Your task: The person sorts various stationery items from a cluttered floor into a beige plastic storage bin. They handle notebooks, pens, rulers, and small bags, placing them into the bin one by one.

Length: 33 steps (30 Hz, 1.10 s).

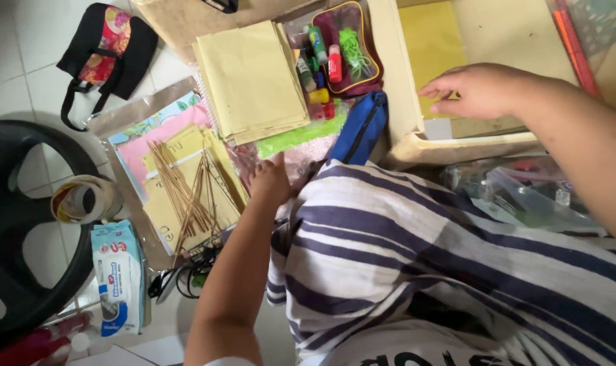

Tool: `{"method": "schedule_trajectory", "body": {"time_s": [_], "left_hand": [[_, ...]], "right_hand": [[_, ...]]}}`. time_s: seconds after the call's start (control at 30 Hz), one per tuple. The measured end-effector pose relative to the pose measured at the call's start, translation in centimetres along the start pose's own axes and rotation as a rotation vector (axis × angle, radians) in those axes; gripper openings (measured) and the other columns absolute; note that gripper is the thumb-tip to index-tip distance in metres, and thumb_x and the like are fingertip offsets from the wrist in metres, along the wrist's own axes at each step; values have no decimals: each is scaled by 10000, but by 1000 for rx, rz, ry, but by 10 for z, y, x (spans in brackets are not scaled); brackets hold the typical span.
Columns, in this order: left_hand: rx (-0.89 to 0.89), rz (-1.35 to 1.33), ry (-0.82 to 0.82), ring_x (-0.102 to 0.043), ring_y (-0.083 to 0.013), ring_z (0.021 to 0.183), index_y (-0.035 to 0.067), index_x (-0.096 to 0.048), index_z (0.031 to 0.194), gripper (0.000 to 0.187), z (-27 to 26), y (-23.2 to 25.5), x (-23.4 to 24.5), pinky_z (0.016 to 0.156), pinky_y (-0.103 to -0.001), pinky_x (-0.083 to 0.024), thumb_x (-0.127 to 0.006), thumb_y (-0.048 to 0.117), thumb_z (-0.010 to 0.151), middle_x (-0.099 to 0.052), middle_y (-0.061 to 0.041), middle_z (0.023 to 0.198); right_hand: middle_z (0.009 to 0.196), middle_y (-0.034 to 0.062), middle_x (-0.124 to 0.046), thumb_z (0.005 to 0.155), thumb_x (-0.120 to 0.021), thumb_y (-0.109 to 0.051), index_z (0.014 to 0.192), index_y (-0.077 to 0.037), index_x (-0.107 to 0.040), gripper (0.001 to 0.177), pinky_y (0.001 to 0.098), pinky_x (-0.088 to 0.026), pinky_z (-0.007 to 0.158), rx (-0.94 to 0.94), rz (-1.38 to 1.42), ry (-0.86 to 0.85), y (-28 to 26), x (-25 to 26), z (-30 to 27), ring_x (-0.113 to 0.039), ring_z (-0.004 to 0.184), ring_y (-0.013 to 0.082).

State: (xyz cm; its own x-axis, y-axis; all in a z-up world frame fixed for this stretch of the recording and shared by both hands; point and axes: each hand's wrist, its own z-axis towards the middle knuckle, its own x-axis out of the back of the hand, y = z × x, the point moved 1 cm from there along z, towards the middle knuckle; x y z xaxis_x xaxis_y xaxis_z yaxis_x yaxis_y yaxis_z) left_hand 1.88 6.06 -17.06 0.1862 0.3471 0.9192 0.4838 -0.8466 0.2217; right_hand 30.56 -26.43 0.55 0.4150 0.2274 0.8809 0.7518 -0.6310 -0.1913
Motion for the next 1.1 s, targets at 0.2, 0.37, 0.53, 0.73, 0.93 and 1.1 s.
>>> {"method": "schedule_trajectory", "body": {"time_s": [0.2,0.37,0.53,0.73,0.93,1.1], "left_hand": [[-125,36,-211,-631,-451,1161,-58,-584,1233,596,19,-13,-3,992,-507,-504,-729,406,887,-623,-300,1267],[5,-313,-227,-743,-311,968,-83,-623,1150,648,-11,-10,58,812,-394,-615,-778,459,830,-750,-232,1057],[-341,-1354,-152,-704,-266,1006,-31,-506,1343,569,-43,20,167,835,-407,-609,-781,88,859,-688,-165,1141],[-452,-1892,-173,-691,-242,1122,0,-498,1381,591,-9,163,183,977,-412,-599,-768,-58,859,-687,-122,1210],[-410,-2083,-150,-667,-299,1156,-32,-457,1382,602,31,272,155,994,-428,-574,-783,-7,876,-663,-186,1260],[-340,-2088,-333,-618,-274,1215,36,-409,1450,632,39,297,143,980,-424,-548,-710,82,896,-612,-152,1312]], "right_hand": [[1308,57,-699,923,-640,-349,1336,-205,-664,438,403,-526,983,93,-27,109,16,3,-27,-676,1131,266],[1233,48,-731,932,-655,-331,1332,-206,-680,420,383,-556,923,15,12,154,26,13,-47,-711,1041,249],[1189,67,-741,982,-679,-319,1317,-154,-693,373,355,-554,911,89,285,366,-4,33,-55,-709,1021,202],[1357,31,-601,891,-776,-208,1520,-162,-445,712,308,-559,889,218,955,427,-62,28,-31,-657,1069,169],[1198,74,-693,972,-733,-98,1340,-36,-584,402,293,-551,938,101,1220,723,-32,11,-33,-655,1075,142],[1108,52,-692,1006,-664,7,1193,-30,-620,195,300,-570,929,123,1715,801,25,3,-41,-668,1018,152]]}}
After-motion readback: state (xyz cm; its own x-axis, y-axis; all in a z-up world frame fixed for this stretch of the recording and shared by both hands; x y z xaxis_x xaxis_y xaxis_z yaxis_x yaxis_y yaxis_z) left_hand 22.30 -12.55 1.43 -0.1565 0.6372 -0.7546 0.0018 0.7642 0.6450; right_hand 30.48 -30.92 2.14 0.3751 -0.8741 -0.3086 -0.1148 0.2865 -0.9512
